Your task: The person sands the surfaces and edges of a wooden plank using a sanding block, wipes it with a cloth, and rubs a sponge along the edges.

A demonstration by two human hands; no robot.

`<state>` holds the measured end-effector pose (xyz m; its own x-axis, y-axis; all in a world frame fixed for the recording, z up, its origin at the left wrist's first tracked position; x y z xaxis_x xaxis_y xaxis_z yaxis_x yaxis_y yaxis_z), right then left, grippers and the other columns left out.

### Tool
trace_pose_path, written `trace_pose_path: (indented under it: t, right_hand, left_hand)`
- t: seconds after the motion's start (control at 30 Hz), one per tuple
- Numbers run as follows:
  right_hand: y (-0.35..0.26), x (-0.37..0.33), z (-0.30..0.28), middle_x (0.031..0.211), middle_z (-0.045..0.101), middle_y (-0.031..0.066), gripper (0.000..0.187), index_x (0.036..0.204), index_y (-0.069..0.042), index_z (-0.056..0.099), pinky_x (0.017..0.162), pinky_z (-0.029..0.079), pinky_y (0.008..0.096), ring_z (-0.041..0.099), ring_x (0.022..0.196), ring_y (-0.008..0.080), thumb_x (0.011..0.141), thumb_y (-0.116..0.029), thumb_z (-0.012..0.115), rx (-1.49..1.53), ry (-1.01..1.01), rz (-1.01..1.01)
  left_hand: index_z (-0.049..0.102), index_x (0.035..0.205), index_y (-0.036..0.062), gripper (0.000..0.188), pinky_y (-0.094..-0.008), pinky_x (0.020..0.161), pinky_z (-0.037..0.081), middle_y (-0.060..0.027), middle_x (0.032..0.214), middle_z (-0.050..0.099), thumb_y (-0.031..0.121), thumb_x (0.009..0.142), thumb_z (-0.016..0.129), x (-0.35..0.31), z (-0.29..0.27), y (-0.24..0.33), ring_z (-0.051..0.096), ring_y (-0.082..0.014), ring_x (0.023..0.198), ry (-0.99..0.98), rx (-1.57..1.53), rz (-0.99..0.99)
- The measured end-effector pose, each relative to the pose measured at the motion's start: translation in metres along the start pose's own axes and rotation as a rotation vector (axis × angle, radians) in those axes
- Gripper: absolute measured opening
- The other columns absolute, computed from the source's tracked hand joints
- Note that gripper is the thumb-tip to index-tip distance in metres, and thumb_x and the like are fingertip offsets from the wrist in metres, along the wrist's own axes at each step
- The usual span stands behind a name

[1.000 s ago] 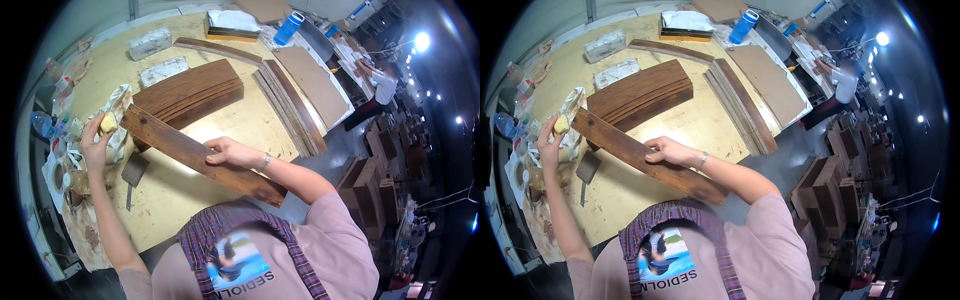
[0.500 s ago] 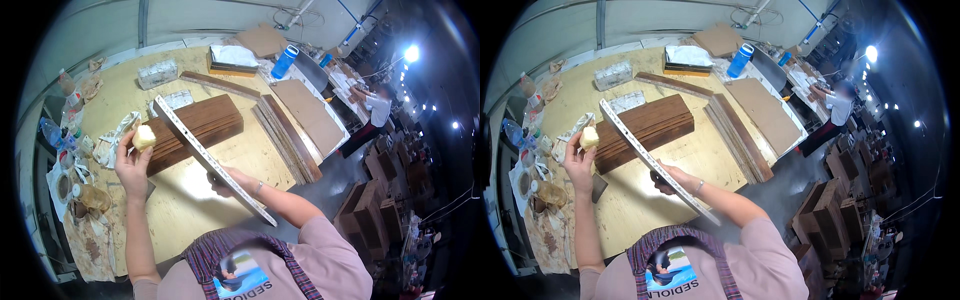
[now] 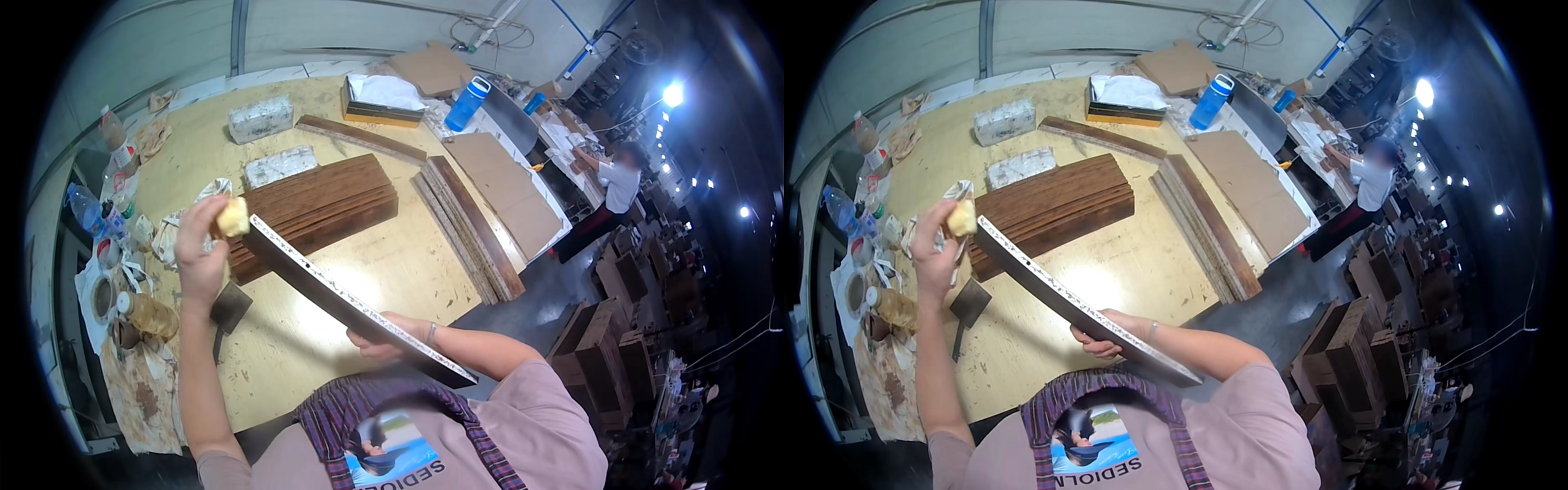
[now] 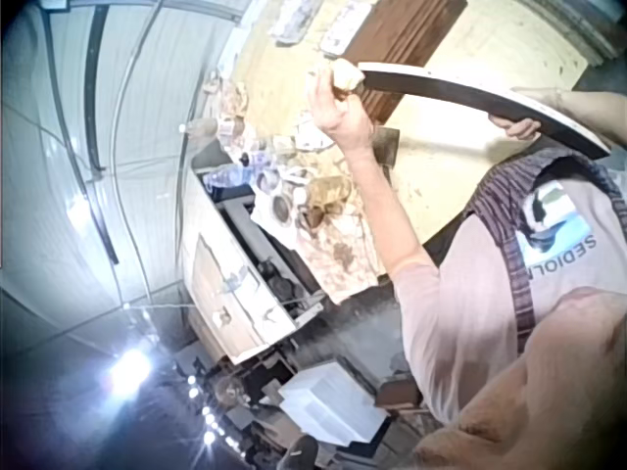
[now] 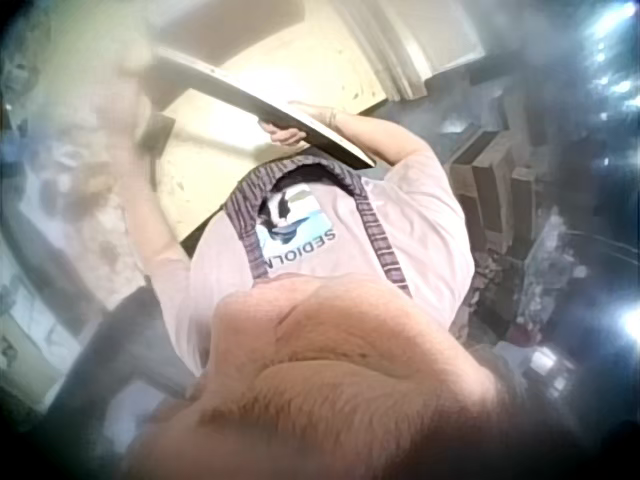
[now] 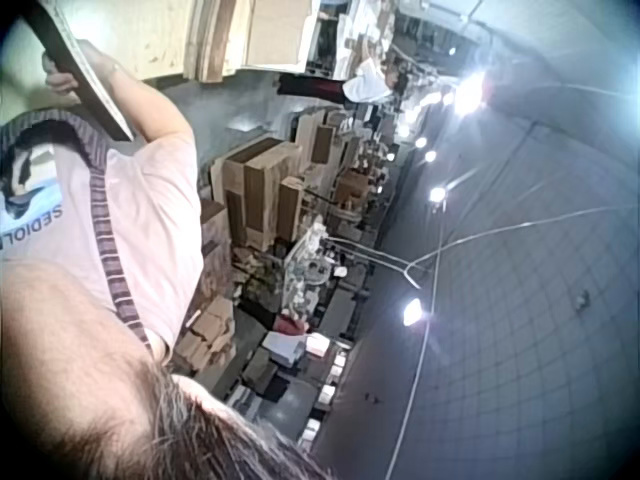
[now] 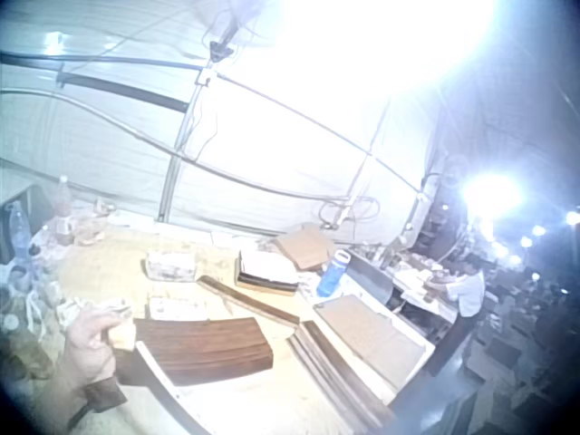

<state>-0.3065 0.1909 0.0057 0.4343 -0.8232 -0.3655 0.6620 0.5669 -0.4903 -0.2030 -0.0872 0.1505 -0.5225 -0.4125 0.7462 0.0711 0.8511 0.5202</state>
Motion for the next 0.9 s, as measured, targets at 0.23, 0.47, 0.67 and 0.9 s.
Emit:
trace_pose_path:
  t: [0.23,0.47,0.67,0.9]
  right_hand:
    - [-0.011,0.014,-0.009,0.05,0.038,0.0009,0.036,0.084,-0.01,0.047,0.039,0.027,0.0241,0.033,0.038,0.0088,0.101,-0.039,0.035,-0.112,0.018,-0.059]
    - [-0.089,0.051,-0.033,0.057,0.044,0.0022,0.038,0.084,-0.006,0.054,0.043,0.037,0.026,0.044,0.047,0.0111,0.1,-0.036,0.037,0.127,0.263,-0.338]
    - [-0.15,0.047,-0.046,0.054,0.04,0.0031,0.039,0.082,-0.011,0.052,0.041,0.03,0.0274,0.037,0.043,0.014,0.098,-0.042,0.036,-0.005,0.098,-0.513]
    - [-0.175,0.04,-0.068,0.055,0.038,0.0006,0.054,0.078,-0.01,0.05,0.039,0.029,0.027,0.034,0.044,0.0132,0.1,-0.056,0.032,-0.085,0.463,-0.731]
  left_hand:
    - [0.062,0.114,0.0025,0.056,-0.0364,0.102,0.044,-0.0125,0.119,0.062,-0.017,0.063,0.051,-0.013,0.018,0.023,0.057,-0.0289,0.115,0.017,-0.16,-0.001]
    - [0.063,0.111,0.0039,0.054,-0.0431,0.09,0.048,-0.0131,0.111,0.064,-0.011,0.06,0.065,-0.058,0.1,0.104,0.059,-0.0333,0.102,-0.25,-0.368,0.266]
    - [0.065,0.105,0.0021,0.041,-0.0397,0.083,0.052,-0.0104,0.109,0.064,-0.001,0.065,0.069,-0.11,0.131,0.148,0.059,-0.0323,0.095,-0.444,-0.48,0.322]
    - [0.066,0.108,0.0044,0.042,-0.0377,0.083,0.053,-0.009,0.11,0.064,0.001,0.066,0.068,-0.152,0.116,0.135,0.059,-0.0314,0.099,-0.558,-0.415,0.272]
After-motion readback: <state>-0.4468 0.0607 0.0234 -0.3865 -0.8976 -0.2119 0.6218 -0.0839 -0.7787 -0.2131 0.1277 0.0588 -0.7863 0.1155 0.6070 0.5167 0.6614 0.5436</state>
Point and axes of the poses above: each hand's wrist, its own x-axis towards the middle knuckle, its own z-axis out of the palm, y = z × x, the point moved 6 cm from there along x, towards the middle knuckle
